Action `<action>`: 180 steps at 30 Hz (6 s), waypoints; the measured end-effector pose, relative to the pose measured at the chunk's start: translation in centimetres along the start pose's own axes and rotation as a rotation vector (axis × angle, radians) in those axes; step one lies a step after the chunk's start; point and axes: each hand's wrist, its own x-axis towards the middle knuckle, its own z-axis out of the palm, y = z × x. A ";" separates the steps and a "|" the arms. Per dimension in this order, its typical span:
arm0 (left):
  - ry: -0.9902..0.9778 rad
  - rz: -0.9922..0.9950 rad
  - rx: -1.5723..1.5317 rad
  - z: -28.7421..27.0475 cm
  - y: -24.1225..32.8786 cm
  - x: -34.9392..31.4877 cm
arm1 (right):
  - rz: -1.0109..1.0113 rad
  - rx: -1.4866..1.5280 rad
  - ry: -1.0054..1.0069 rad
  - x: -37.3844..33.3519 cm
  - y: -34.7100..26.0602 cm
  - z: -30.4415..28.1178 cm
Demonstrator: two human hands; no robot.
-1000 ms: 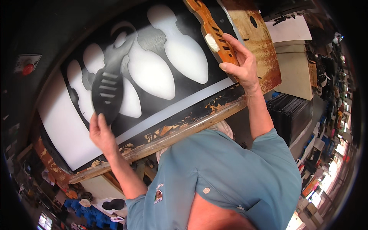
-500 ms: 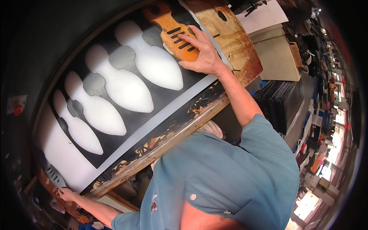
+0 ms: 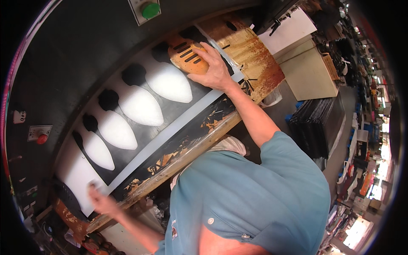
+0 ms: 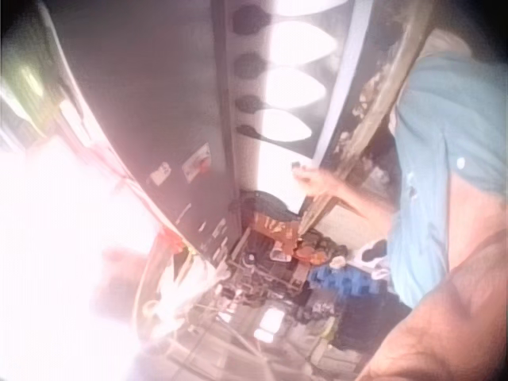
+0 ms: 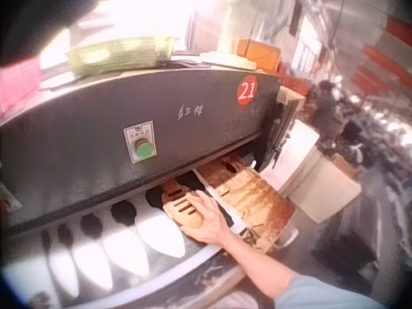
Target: The person uses a wooden hand tool to press bowling-pin-shaped cutouts from a black sheet on a die-cutting machine. They repeatedly align the sheet, press the tool, remove the cutouts, and clear the excess material, then reload a fresh sheet and continue cutting.
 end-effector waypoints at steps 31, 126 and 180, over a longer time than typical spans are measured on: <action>-0.220 0.643 0.041 13.7 12.8 -16.2 | -0.103 -0.036 0.264 -14.5 -3.5 -2.6; -0.496 0.743 -0.012 21.4 21.2 -20.3 | 0.414 0.148 -0.048 -15.0 5.7 -14.8; -1.091 -0.521 -1.115 18.1 27.9 -27.4 | 0.366 0.868 -0.300 -18.9 -5.3 -16.2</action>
